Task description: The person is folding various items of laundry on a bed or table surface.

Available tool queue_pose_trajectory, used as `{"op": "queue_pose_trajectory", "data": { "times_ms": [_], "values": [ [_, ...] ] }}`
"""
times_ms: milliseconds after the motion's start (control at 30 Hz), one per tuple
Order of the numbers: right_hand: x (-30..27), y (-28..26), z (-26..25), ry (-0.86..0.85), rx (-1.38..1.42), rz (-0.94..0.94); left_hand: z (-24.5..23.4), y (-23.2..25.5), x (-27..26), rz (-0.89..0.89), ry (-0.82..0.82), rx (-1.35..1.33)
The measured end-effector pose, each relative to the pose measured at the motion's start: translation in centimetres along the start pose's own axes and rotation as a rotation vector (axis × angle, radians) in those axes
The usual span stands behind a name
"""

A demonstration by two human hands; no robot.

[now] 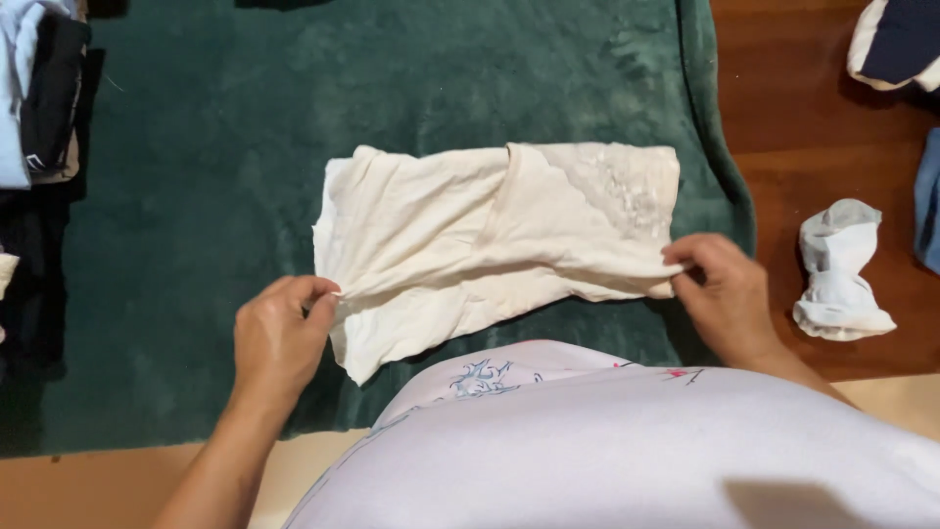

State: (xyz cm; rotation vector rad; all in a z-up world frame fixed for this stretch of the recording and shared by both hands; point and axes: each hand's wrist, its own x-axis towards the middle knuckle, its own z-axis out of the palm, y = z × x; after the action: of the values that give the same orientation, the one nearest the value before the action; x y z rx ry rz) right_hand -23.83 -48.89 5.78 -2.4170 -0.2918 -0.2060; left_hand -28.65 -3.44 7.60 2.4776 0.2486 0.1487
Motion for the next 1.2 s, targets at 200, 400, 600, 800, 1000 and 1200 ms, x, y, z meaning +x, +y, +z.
{"op": "queue_pose_trajectory", "data": {
  "times_ms": [200, 400, 600, 800, 1000, 1200],
  "values": [
    [-1.0, 0.0, -0.4, 0.019, -0.026, 0.085, 0.0, -0.3, -0.2, -0.021, -0.01, 0.009],
    [0.8, -0.5, -0.8, -0.14, -0.207, -0.009, 0.5, -0.1, 3.3, -0.088, -0.437, 0.296],
    [6.5, -6.1, 7.2, 0.117, -0.095, -0.287, 7.6, 7.0, 6.6, 0.204, 0.23, -0.016],
    [4.9, -3.3, 11.8, -0.048, -0.468, -0.372, 12.1, 1.1, 4.5, 0.377, 0.031, 0.387],
    [4.1, -3.9, 10.4, -0.11, -0.427, -0.274, 6.5, -1.9, 3.8, -0.025, 0.102, 0.371],
    [5.6, -7.9, 13.2, -0.12, -0.35, -0.421, 7.0, 1.4, 5.2, -0.562, -0.017, 0.039]
  ]
}}
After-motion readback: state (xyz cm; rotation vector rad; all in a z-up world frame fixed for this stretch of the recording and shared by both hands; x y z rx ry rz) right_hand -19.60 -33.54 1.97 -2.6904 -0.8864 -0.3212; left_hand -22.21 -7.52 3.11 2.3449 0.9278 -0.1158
